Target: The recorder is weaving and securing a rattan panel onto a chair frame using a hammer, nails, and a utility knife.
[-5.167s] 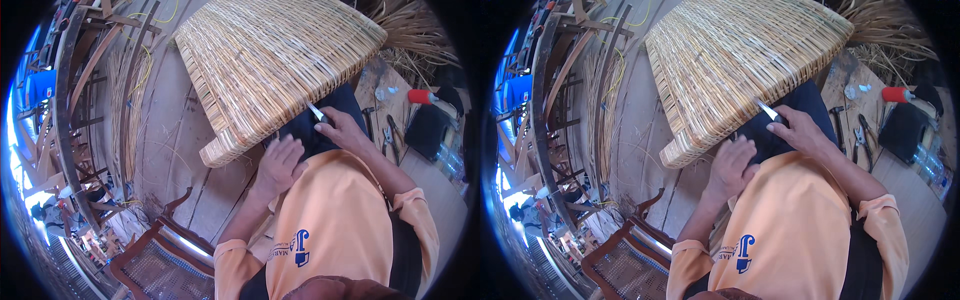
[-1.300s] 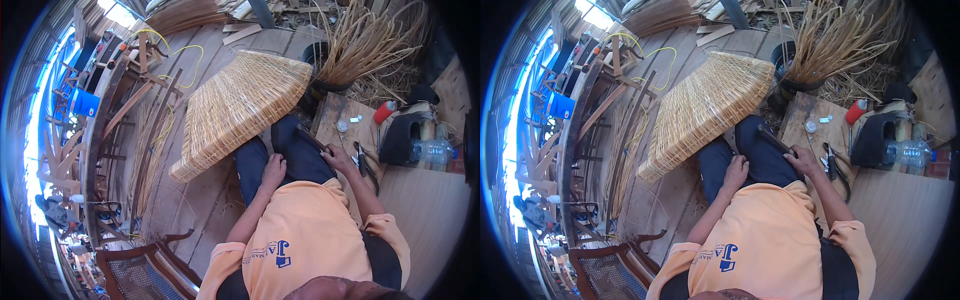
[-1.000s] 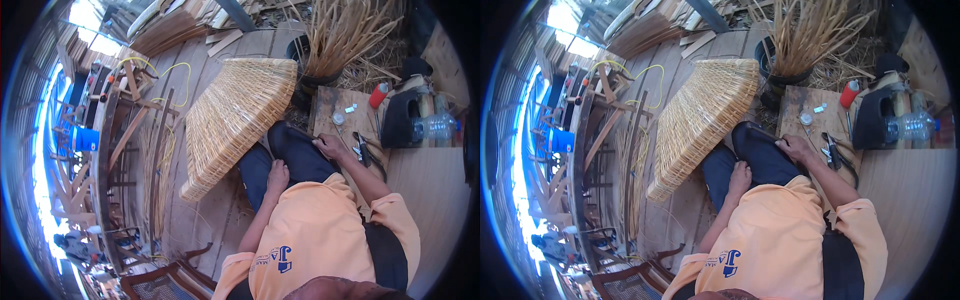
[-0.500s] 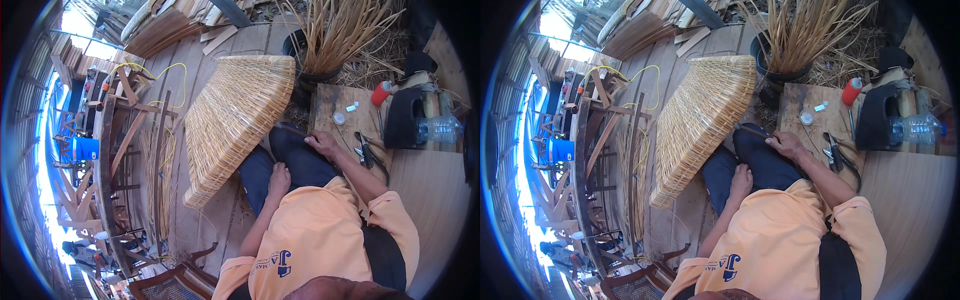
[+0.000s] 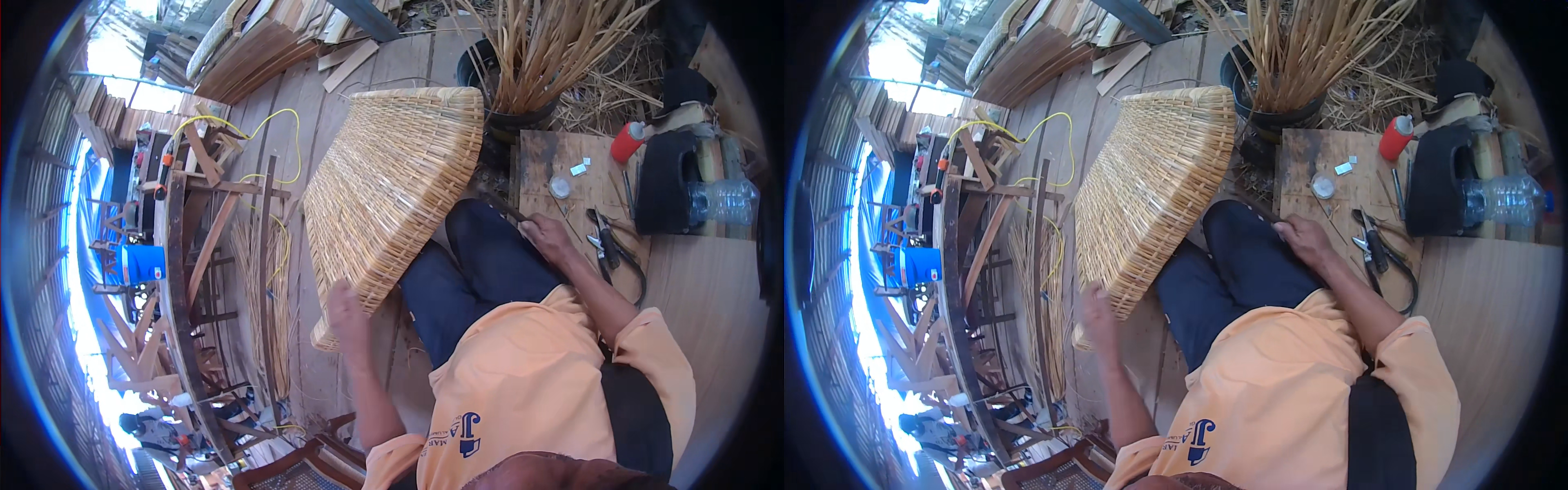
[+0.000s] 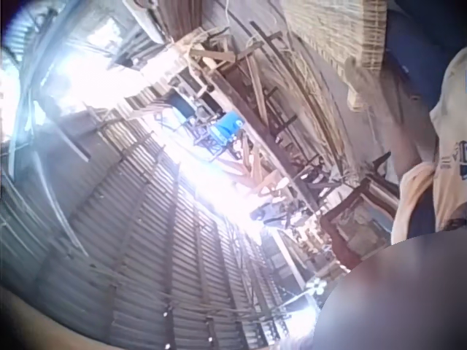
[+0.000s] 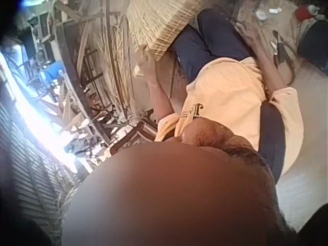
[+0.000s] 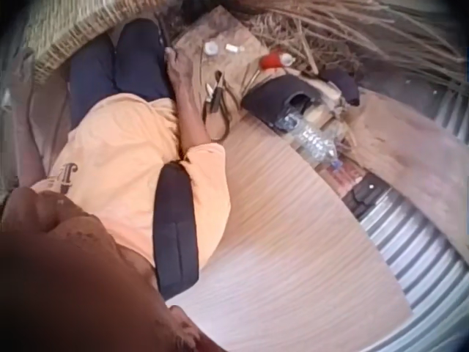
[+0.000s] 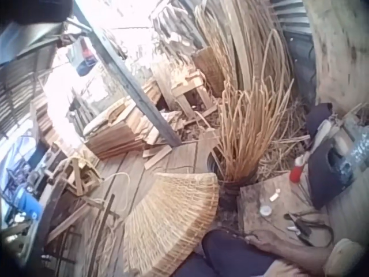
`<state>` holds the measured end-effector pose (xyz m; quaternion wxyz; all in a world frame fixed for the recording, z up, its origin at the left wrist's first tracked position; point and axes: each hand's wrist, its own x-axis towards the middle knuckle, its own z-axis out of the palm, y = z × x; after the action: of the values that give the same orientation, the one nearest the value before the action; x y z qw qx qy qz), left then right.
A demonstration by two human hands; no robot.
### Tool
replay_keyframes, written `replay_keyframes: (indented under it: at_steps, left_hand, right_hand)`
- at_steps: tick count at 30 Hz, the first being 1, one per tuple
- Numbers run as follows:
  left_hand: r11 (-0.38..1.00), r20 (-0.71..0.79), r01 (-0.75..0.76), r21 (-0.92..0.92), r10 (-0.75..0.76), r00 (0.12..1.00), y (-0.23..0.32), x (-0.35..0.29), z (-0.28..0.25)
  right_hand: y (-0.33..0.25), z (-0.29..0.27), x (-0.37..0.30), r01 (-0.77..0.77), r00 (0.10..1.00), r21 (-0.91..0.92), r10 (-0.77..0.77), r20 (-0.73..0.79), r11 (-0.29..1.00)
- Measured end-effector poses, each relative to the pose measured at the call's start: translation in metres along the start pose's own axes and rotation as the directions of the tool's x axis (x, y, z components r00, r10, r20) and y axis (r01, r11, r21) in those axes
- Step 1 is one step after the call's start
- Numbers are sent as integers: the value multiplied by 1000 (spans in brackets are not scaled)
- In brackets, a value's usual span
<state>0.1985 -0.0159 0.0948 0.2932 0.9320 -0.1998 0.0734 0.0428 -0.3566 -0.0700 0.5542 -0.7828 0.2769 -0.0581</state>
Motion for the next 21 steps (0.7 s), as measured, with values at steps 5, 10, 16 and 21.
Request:
replay_keyframes:
  at_steps: [5, 10, 16, 21]
  left_hand:
    - [872, -7, 265, 410, -288, 958, -115, 38, -70]
    - [902, 384, 330, 279, -420, 823, -160, 32, -41]
    - [912, 452, 325, 248, -406, 794, -131, 14, -43]
    - [928, 437, 341, 151, -372, 819, -100, 0, -55]
  right_hand:
    - [28, -25, -58, -197, 972, -92, 183, -146, 976]
    - [46, -23, -116, -333, 910, -147, 277, -309, 931]
    - [37, 6, -186, -376, 846, -133, 281, -453, 917]
    - [26, 10, -199, -410, 842, -163, 303, -447, 898]
